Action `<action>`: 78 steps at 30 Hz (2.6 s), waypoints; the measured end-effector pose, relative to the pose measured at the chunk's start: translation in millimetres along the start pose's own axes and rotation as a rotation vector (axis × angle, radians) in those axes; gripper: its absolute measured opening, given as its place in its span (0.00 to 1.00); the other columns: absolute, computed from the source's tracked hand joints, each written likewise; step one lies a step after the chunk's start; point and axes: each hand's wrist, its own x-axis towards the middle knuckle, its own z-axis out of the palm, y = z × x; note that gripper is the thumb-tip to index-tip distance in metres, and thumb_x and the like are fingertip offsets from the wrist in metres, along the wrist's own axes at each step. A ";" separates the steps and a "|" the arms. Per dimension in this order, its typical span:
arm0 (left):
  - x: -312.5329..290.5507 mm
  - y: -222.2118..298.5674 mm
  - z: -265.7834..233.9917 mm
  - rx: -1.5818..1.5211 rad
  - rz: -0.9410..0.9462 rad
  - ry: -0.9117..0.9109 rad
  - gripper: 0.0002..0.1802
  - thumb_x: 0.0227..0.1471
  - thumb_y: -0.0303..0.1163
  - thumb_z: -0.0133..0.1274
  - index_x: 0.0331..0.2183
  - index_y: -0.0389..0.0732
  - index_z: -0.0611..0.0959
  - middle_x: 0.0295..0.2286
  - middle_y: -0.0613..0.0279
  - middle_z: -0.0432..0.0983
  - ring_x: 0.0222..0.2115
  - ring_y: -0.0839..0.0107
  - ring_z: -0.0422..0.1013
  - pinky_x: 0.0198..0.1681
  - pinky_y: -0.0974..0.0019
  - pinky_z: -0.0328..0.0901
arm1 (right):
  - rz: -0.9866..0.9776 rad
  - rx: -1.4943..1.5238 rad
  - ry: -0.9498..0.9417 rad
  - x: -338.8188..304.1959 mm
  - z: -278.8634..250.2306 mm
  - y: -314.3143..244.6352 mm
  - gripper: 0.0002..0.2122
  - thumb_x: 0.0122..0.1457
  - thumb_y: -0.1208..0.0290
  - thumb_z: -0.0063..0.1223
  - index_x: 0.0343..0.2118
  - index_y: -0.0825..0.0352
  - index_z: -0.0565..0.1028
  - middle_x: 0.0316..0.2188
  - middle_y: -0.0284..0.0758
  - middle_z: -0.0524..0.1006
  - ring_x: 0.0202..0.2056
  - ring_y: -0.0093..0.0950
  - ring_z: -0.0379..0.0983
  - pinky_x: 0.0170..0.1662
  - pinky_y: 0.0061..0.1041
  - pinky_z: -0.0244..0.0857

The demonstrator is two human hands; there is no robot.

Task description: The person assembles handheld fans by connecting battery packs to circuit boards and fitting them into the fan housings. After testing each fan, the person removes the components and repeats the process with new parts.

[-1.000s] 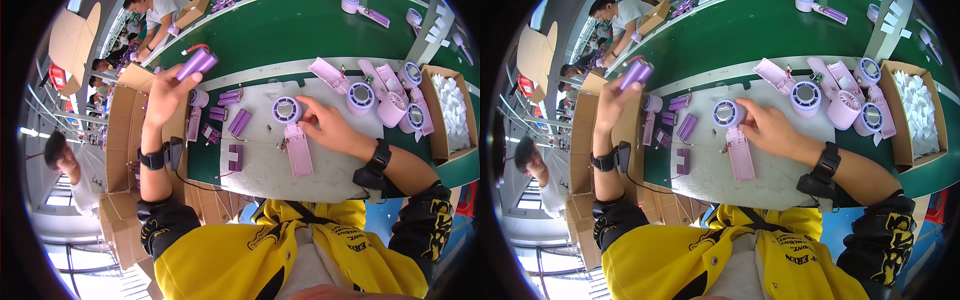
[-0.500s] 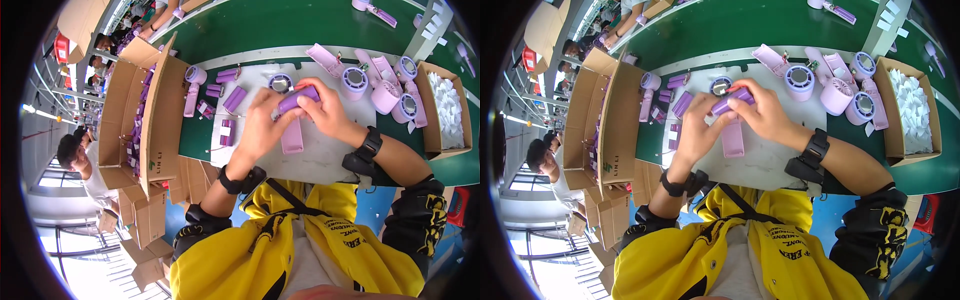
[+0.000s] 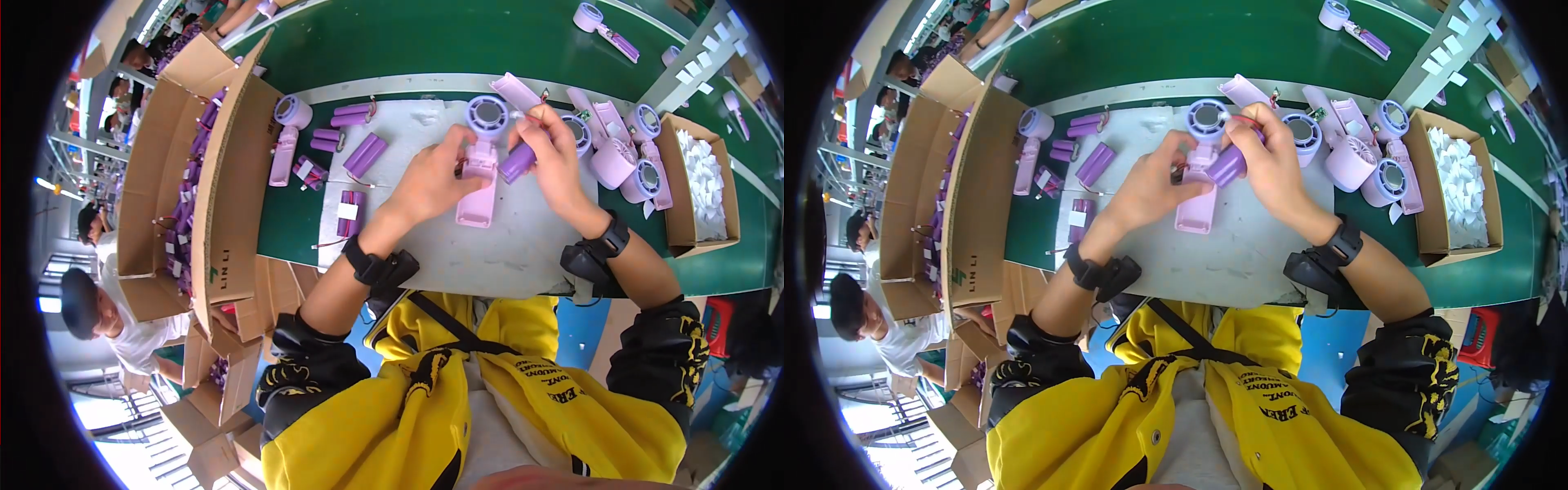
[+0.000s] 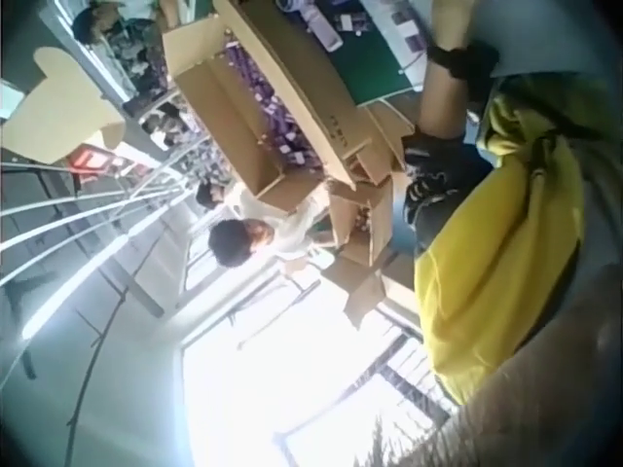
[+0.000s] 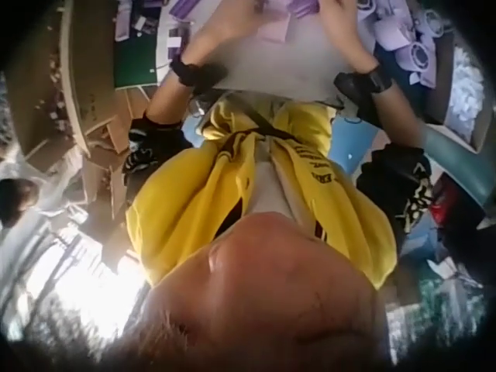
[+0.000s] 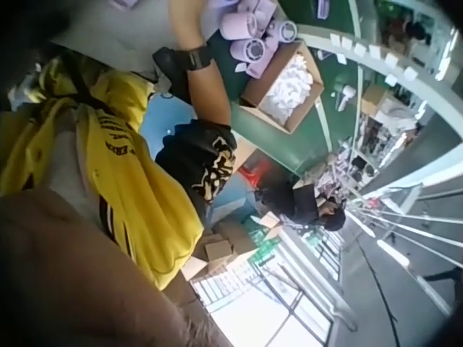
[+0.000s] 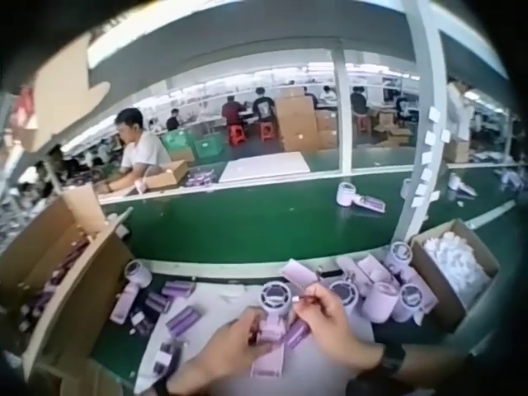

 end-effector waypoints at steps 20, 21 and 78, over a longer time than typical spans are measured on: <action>2.5 3.2 -10.5 -0.152 0.284 -0.163 0.15 0.43 0.16 0.53 0.35 0.40 0.80 0.30 0.53 0.76 0.33 0.51 0.72 0.38 0.56 0.67 | -0.289 -0.979 -0.366 -21.7 -17.8 -29.2 0.09 0.49 0.85 0.49 0.34 0.69 0.74 0.22 0.38 0.72 0.24 0.33 0.70 0.29 0.27 0.64; 1.6 3.4 -11.4 -0.156 0.289 -0.159 0.15 0.42 0.15 0.52 0.35 0.40 0.80 0.30 0.53 0.76 0.34 0.51 0.72 0.38 0.55 0.67 | -0.314 -0.978 -0.368 -21.9 -15.5 -28.2 0.10 0.48 0.85 0.50 0.34 0.69 0.75 0.23 0.38 0.72 0.25 0.34 0.70 0.29 0.27 0.65; -2.8 -0.5 -9.4 -0.321 0.166 -0.099 0.13 0.55 0.35 0.58 0.28 0.34 0.81 0.22 0.60 0.73 0.19 0.72 0.65 0.22 0.67 0.60 | -0.338 -0.886 -0.174 -41.1 8.1 -13.2 0.09 0.48 0.84 0.60 0.34 0.70 0.78 0.34 0.38 0.72 0.30 0.31 0.74 0.30 0.26 0.68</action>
